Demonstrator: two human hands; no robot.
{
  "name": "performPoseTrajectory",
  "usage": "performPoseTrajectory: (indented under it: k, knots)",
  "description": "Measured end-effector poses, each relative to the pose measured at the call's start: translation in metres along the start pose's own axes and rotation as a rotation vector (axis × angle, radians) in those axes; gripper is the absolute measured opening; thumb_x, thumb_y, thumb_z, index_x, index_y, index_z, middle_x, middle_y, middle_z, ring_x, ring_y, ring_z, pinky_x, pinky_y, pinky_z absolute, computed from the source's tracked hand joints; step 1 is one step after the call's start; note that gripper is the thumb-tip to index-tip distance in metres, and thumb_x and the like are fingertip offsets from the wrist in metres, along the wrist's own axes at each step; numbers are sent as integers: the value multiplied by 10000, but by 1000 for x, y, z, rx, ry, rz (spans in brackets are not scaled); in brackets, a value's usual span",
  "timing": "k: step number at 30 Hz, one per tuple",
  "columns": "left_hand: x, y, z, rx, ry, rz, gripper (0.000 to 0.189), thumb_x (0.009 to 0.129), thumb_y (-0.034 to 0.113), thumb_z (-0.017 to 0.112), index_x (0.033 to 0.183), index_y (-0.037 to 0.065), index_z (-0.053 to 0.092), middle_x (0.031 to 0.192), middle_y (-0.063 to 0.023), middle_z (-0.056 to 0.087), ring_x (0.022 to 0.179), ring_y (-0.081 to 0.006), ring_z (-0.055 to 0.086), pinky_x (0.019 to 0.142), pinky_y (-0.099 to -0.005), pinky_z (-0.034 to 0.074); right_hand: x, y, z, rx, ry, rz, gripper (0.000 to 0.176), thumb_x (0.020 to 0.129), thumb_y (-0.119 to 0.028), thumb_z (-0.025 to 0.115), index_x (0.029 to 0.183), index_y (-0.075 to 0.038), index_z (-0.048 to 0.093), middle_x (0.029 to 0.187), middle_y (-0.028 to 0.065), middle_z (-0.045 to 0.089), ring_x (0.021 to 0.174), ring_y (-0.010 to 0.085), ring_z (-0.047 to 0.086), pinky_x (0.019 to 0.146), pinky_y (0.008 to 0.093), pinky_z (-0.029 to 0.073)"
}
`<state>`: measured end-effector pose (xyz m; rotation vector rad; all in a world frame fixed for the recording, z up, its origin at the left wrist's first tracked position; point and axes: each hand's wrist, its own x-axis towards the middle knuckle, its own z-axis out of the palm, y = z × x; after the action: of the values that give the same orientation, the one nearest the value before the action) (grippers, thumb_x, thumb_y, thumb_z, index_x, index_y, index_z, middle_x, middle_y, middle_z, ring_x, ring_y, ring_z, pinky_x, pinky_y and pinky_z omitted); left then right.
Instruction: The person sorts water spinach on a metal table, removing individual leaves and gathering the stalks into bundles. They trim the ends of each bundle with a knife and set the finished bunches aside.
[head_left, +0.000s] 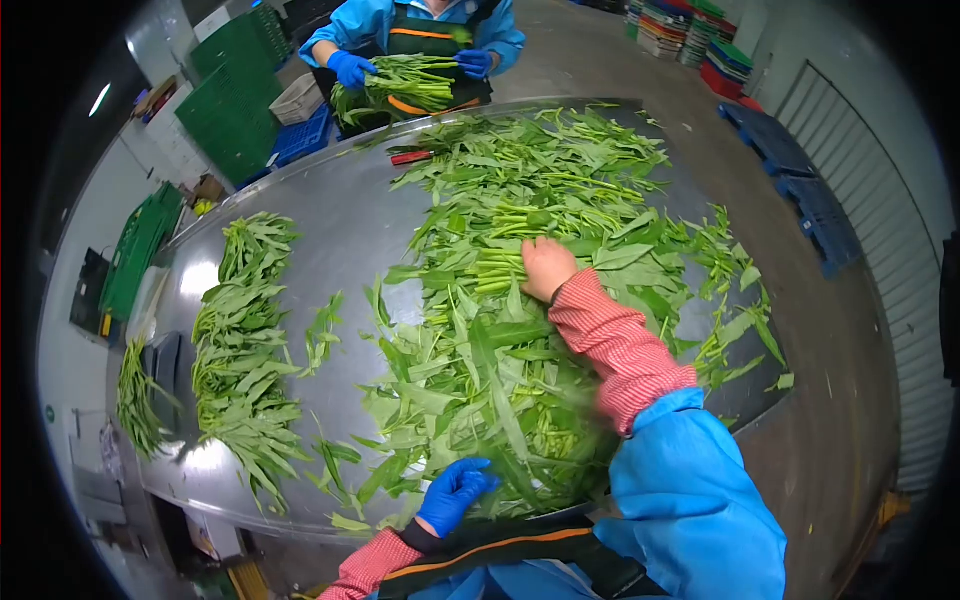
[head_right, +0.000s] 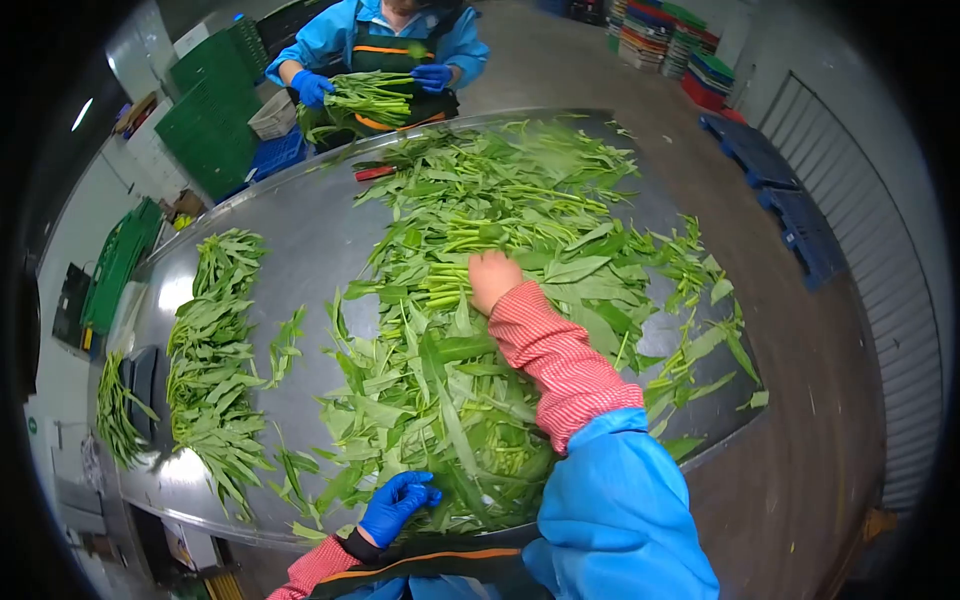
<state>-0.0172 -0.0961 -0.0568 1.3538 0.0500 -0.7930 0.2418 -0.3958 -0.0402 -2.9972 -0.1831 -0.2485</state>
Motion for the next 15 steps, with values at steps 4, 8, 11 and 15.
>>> performPoseTrajectory:
  k: [4, 8, 11, 15]
  knots:
    - [7, 1, 15, -50, 92, 50, 333, 919, 11, 525, 1249, -4, 485, 990, -85, 643, 940, -151, 609, 909, -282, 466, -3, 4, 0, 64, -140, -36, 356, 672, -170, 717, 961, -17, 576, 918, 136, 622, 935, 305, 599, 847, 442, 443]
    - [16, -13, 23, -70, 90, 55, 320, 933, 39, 524, 1246, -17, 487, 1028, -101, 633, 972, -184, 616, 905, -310, 478, -20, 10, -4, 78, -74, -60, 336, 646, -141, 705, 937, -34, 578, 873, 131, 625, 933, 297, 599, 806, 446, 438]
    - [22, -17, 32, -102, 64, 25, 321, 932, 33, 525, 1245, -22, 485, 1052, -92, 616, 987, -198, 615, 907, -313, 478, -21, 16, 7, 95, -2, -111, 345, 616, -151, 711, 906, -40, 561, 796, 125, 620, 791, 307, 621, 699, 444, 459]
    - [29, -7, 36, -83, 75, -9, 321, 930, 33, 529, 1244, -23, 485, 1059, -87, 610, 1002, -207, 615, 911, -317, 476, -25, 26, -34, 218, 33, -69, 350, 640, -175, 697, 919, -37, 535, 749, 145, 622, 695, 331, 630, 629, 438, 495]
